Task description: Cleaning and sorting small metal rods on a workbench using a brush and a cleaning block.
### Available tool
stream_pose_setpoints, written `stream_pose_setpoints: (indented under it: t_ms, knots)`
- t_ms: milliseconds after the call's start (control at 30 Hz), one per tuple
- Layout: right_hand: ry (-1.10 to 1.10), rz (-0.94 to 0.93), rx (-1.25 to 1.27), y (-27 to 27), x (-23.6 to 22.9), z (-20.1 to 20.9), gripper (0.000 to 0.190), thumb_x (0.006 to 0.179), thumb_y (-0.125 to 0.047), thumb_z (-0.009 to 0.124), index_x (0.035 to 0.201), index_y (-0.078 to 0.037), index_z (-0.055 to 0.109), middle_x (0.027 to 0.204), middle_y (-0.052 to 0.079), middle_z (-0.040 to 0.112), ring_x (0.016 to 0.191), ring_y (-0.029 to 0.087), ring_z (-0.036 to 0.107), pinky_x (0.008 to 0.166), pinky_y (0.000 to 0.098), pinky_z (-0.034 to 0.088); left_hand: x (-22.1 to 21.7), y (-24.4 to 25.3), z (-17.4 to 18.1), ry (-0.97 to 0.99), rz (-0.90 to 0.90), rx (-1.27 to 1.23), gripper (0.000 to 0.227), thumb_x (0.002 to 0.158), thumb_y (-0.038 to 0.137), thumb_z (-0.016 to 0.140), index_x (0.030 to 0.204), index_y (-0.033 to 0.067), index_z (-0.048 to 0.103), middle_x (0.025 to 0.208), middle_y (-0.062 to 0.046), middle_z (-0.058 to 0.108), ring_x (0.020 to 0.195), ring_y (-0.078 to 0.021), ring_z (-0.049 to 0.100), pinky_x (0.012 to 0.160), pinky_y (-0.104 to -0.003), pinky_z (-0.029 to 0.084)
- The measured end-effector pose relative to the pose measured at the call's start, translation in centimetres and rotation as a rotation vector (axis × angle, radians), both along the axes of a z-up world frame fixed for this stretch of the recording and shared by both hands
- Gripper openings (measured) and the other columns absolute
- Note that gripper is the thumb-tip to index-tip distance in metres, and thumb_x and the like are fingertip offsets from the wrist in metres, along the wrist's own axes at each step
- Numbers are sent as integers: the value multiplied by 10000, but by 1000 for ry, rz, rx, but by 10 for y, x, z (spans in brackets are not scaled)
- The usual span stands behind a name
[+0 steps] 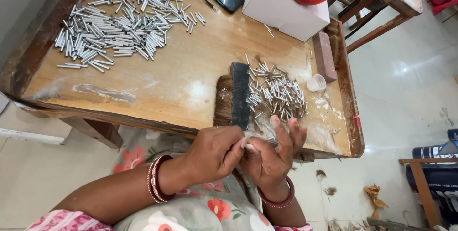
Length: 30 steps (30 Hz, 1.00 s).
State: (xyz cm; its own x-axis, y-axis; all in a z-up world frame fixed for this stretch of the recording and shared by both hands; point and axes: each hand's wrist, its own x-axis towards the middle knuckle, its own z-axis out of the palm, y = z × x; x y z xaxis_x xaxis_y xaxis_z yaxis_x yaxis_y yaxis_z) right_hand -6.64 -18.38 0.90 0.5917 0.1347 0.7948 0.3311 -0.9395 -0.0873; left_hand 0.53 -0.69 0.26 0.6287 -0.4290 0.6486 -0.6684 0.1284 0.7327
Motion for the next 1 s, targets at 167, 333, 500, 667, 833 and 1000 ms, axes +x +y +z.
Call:
stream_pose_setpoints:
  t_ms: [167, 333, 500, 667, 833, 1000]
  knots:
    - [159, -40, 57, -14, 0, 23, 124, 972, -205, 682, 1009, -101, 738, 1458, 141, 593, 1469, 320, 422, 1256, 479, 225, 6, 12, 5, 95, 177, -73, 196, 1010, 102, 563, 831, 21, 554, 676, -153, 529, 572, -344, 556, 545, -434, 441]
    - [474, 318, 537, -7, -5, -8, 353, 935, -187, 735, 1249, -27, 713, 1292, 162, 675, 1172, 246, 620, 1016, 376, 471, -7, 3, 3, 69, 84, -110, 177, 1027, 105, 557, 876, 15, 575, 730, -164, 546, 625, -360, 574, 567, -426, 454]
    - [209, 562, 862, -1, 11, -53, 232, 974, -190, 795, 1089, -14, 699, 1062, 125, 672, 866, 121, 625, 787, 250, 508, -10, 2, 3, 69, 9, -114, 196, 1047, 113, 567, 879, 10, 563, 740, -168, 553, 651, -377, 587, 571, -429, 437]
    - [52, 415, 715, 22, 24, -45, 226, 1034, -225, 712, 989, -22, 624, 992, 94, 651, 848, 136, 612, 781, 260, 506, -6, 3, -8, 157, 12, -94, 219, 1053, 125, 551, 871, 4, 562, 721, -178, 530, 630, -376, 575, 557, -429, 437]
    - [-25, 351, 641, 20, 29, -52, 282, 1089, -301, 602, 982, -47, 543, 968, 71, 585, 825, 133, 588, 741, 254, 497, 37, 30, -7, -111, 200, 222, 152, 1003, 171, 593, 907, 57, 569, 750, -144, 596, 672, -366, 623, 563, -463, 469]
    - [-107, 294, 702, 0, 21, -47, 326, 1093, -333, 604, 1010, -31, 515, 987, 82, 552, 786, 116, 556, 717, 240, 477, 127, 105, -4, -267, 812, 760, 76, 885, 136, 681, 946, 96, 702, 970, -109, 636, 916, -325, 646, 696, -449, 530]
